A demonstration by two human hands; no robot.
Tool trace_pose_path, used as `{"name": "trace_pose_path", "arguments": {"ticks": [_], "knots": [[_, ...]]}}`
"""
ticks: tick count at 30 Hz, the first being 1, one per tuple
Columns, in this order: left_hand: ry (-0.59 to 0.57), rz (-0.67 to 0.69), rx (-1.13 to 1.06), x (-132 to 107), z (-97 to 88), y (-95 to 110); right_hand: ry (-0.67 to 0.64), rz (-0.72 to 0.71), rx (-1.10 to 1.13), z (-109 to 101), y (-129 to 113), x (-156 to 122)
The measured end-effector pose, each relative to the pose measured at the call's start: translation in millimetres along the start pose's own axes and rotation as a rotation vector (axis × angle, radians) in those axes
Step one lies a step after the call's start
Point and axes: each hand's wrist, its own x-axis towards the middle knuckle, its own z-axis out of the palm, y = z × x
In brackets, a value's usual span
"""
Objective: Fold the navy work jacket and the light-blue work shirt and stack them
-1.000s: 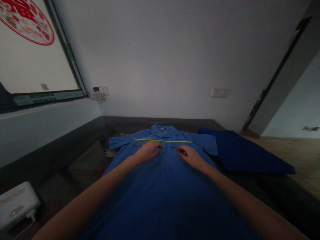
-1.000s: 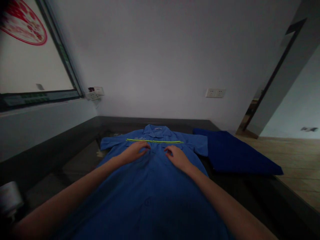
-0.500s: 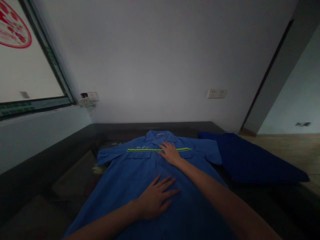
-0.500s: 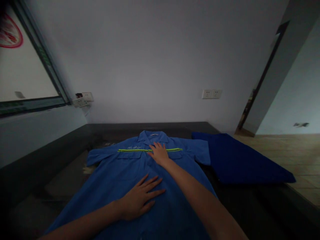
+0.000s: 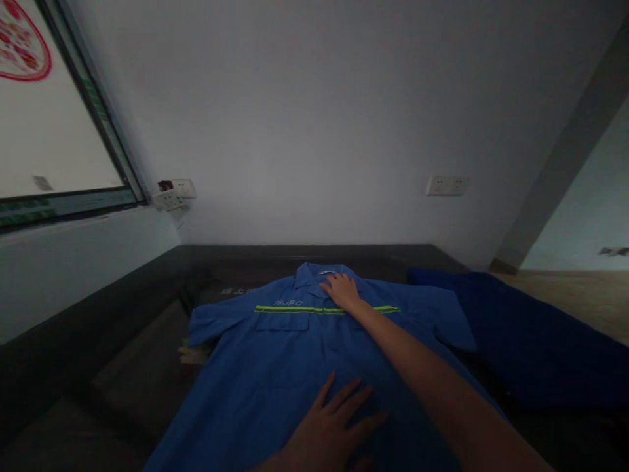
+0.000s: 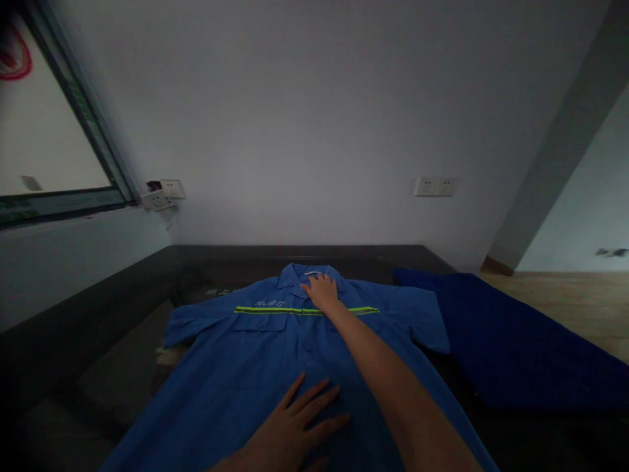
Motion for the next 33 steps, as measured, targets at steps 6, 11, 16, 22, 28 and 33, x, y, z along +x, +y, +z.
{"name": "trace_pose_path", "arguments": {"ticks": [6,11,16,22,28,33], "knots": [[0.301,0.159,0.321,2,24.7,-11,-0.036,-0.016,0.036,13,-18,59],[0.328,0.159,0.371,4,40.5,-14,-0.088,0.012,0.073,48,-38,93],[0.173,0.124,0.275,6,31.5,-11,-0.095,0.049,0.124,73,-37,106],[0.155,0.136,0.296,6,23.9,-10,-0.018,0.080,0.237,73,-28,116],[0.173,0.132,0.362,5,28.5,-10,0.120,0.160,0.399,67,-28,130],[0.200,0.132,0.393,7,27.2,-10,0.058,0.136,0.526,70,-29,148]]}}
